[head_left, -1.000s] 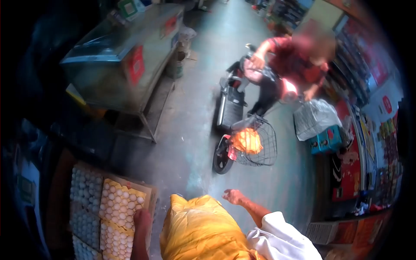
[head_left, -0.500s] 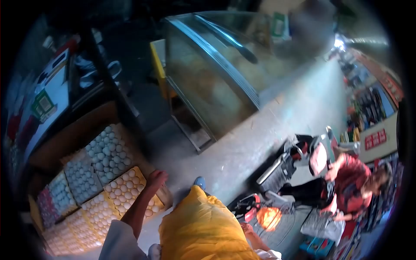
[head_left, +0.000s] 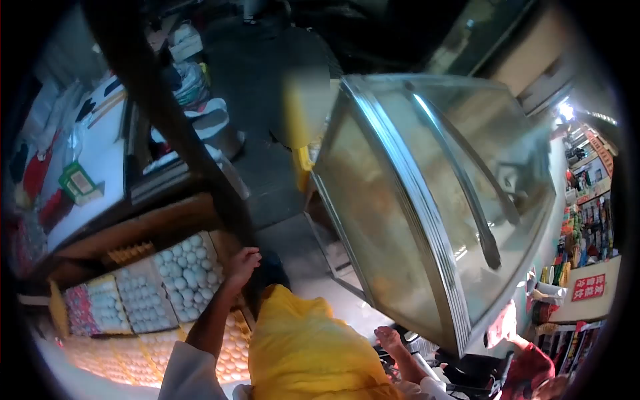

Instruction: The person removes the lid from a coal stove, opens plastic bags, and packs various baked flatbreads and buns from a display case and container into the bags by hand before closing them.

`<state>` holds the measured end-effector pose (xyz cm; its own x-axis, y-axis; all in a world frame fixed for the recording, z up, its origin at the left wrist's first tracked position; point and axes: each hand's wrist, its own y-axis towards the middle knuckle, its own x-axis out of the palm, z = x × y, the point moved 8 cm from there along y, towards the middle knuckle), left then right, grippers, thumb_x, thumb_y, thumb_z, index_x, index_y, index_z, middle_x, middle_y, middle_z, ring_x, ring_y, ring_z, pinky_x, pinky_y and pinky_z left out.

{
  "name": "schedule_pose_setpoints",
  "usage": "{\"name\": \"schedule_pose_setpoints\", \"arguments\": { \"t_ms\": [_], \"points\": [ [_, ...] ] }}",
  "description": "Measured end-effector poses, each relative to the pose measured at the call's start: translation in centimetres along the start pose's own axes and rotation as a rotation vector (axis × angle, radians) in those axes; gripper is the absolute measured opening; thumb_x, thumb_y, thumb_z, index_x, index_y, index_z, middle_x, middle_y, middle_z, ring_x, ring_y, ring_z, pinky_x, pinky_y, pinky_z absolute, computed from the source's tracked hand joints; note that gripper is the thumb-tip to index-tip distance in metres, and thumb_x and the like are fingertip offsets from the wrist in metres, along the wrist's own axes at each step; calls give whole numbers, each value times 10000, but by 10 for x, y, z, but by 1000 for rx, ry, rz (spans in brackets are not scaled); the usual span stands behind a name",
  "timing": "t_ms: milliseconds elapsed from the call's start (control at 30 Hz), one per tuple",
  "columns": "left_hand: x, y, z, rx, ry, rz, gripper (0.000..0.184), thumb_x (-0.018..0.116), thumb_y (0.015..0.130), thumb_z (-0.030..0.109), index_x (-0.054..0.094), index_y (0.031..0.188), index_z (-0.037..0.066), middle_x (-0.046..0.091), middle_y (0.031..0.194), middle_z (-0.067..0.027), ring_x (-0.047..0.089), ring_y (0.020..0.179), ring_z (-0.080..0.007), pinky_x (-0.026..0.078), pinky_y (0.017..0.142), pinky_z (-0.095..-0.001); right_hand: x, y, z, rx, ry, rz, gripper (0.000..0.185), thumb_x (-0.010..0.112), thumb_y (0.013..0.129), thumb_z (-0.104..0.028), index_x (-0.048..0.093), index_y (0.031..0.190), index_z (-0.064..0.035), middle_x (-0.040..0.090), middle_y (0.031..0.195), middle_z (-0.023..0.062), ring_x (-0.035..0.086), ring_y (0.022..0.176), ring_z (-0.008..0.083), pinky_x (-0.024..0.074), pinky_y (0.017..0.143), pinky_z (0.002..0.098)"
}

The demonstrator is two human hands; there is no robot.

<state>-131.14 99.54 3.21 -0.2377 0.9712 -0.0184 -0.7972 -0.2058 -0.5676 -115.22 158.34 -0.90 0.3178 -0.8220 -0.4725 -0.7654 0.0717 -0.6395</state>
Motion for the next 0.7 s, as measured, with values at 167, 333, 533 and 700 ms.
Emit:
{"name": "schedule_pose_setpoints", "arguments": {
  "t_ms": [167,333,533,700],
  "points": [
    [-8,81,132,226,314,13,336,637,932,254,628,1174,21,699,981,-105,671,905,-196,525,798,-325,60,27,-76,242,-12,-95,385,699,898,-336,687,1098,-7,732,927,131,707,778,187,566,729,339],
    [20,172,249,293,572,-135,367,624,935,268,614,1195,9,698,1071,-186,675,998,-323,513,894,-377,96,42,-144,179,145,-45,406,678,921,-354,673,1110,6,728,954,153,708,877,232,570,760,366],
    [48,332,338,287,1221,-363,442,601,916,356,629,1199,17,677,1123,-222,643,1030,-382,505,910,-439,94,80,-211,358,165,-5,386,680,917,-349,679,1092,-5,726,941,141,704,865,225,565,748,362],
    [-36,454,360,214,1547,-361,449,573,899,366,648,1184,27,638,1200,-240,611,1103,-422,490,944,-492,85,108,-266,427,230,42,369,681,913,-346,684,1076,-14,724,930,132,700,856,219,561,738,358]
  ]
}}
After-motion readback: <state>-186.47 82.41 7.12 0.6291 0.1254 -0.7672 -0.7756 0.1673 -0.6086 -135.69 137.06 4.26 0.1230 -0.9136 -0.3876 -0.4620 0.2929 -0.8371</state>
